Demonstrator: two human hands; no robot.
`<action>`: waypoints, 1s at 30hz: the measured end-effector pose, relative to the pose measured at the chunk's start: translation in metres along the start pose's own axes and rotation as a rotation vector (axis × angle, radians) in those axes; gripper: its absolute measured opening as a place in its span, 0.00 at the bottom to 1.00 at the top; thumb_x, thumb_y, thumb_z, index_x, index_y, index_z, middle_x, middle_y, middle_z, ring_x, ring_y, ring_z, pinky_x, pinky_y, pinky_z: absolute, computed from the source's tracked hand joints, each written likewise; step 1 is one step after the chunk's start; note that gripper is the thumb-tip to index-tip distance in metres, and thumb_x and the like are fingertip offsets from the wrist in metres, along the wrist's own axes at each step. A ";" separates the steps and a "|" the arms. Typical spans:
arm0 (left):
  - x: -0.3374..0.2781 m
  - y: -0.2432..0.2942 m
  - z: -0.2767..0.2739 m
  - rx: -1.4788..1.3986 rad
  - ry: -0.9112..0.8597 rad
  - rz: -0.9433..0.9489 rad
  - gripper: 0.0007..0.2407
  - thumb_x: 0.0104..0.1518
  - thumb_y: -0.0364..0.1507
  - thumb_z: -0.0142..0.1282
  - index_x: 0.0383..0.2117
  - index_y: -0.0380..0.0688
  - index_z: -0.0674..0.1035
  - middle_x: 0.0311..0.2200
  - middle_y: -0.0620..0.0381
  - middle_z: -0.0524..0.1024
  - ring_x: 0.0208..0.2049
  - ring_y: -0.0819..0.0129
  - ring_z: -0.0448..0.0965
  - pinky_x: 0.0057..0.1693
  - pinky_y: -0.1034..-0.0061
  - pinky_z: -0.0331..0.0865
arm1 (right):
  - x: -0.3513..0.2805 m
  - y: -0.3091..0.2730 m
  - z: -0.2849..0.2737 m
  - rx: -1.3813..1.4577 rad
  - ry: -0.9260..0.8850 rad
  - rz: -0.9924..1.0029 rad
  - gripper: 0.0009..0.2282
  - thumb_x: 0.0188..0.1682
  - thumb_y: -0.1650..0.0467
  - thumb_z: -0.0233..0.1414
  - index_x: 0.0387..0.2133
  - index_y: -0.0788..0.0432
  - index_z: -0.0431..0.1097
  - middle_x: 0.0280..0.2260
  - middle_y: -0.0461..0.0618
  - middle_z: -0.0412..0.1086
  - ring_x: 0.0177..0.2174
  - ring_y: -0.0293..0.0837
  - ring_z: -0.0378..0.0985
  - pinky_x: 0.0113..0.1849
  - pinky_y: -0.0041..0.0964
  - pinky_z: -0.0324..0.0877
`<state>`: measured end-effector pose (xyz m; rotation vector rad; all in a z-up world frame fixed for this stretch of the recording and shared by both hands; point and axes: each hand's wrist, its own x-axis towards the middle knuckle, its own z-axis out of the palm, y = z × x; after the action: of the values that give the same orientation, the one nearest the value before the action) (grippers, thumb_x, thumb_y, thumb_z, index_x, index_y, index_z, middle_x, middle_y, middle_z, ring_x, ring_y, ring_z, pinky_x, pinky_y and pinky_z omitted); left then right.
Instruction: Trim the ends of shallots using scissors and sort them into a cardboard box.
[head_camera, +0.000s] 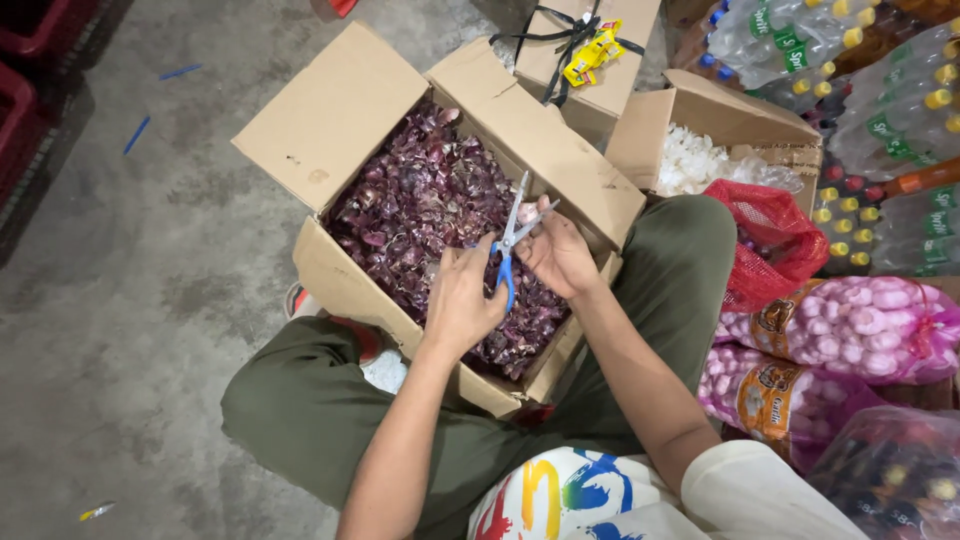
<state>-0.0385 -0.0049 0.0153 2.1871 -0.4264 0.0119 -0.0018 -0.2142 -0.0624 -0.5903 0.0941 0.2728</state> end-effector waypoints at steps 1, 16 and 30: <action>0.000 0.000 0.001 0.001 -0.001 -0.002 0.26 0.48 0.25 0.63 0.57 0.28 0.72 0.40 0.37 0.80 0.42 0.43 0.74 0.52 0.56 0.70 | -0.001 0.000 0.002 0.001 0.001 0.002 0.11 0.61 0.65 0.47 0.44 0.60 0.70 0.38 0.47 0.74 0.35 0.40 0.77 0.41 0.35 0.76; -0.022 -0.016 0.036 -0.252 0.064 -0.194 0.21 0.53 0.27 0.62 0.54 0.32 0.76 0.31 0.37 0.79 0.34 0.48 0.81 0.44 0.61 0.73 | -0.014 0.014 -0.003 -0.041 0.090 -0.001 0.11 0.60 0.72 0.50 0.54 0.62 0.68 0.40 0.50 0.74 0.36 0.40 0.78 0.39 0.30 0.75; -0.047 -0.018 0.104 -0.586 0.348 -0.617 0.17 0.53 0.24 0.68 0.50 0.37 0.82 0.31 0.48 0.81 0.34 0.67 0.79 0.45 0.72 0.71 | -0.038 0.012 -0.027 -0.292 0.054 0.039 0.18 0.53 0.78 0.54 0.57 0.65 0.67 0.47 0.51 0.74 0.45 0.42 0.78 0.49 0.35 0.74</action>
<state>-0.0926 -0.0622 -0.0698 1.6086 0.4077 -0.0622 -0.0418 -0.2281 -0.0847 -0.8867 0.1194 0.3108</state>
